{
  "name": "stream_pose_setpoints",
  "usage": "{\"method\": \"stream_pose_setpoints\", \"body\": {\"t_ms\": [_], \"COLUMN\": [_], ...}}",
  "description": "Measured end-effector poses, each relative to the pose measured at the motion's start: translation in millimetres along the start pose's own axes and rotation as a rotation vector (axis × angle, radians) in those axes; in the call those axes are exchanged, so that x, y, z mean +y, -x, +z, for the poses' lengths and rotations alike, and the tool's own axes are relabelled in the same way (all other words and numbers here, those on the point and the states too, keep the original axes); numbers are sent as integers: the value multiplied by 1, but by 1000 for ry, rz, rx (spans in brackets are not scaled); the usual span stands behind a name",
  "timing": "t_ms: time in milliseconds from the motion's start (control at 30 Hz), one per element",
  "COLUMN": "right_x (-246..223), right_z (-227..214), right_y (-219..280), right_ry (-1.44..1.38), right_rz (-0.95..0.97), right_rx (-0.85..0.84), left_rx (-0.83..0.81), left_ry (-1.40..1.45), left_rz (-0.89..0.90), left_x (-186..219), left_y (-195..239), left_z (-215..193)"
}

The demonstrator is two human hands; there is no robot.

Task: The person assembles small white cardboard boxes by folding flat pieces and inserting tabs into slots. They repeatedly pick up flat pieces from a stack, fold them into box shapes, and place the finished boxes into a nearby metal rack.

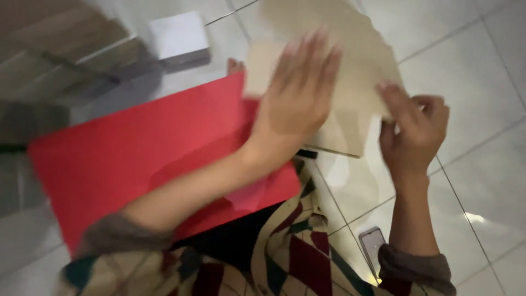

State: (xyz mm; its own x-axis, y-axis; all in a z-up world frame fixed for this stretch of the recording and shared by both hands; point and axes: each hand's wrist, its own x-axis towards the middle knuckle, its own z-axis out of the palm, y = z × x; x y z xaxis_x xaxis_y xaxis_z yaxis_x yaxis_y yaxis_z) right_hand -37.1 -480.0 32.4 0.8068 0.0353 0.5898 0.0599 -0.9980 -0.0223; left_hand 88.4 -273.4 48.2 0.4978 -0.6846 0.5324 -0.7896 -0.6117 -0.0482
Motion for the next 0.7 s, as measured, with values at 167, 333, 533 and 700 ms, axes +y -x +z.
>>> {"method": "stream_pose_setpoints", "body": {"t_ms": [167,333,533,700], "right_x": [-115,-215,-246,-236], "right_z": [46,78,61,92], "right_y": [19,76,65,47], "right_ry": [-125,-362,-523,-406], "right_rz": [-334,-532,-449,-223], "right_rx": [-46,-250,-762,-667], "left_rx": [-300,-391,-368,-742], "left_ry": [-235,-234,5,346], "left_rz": [-75,-230,-346,-556], "left_x": [-52,-55,-57,-114], "left_y": [168,314,384,351], "left_z": [-89,-103,-92,-84]}}
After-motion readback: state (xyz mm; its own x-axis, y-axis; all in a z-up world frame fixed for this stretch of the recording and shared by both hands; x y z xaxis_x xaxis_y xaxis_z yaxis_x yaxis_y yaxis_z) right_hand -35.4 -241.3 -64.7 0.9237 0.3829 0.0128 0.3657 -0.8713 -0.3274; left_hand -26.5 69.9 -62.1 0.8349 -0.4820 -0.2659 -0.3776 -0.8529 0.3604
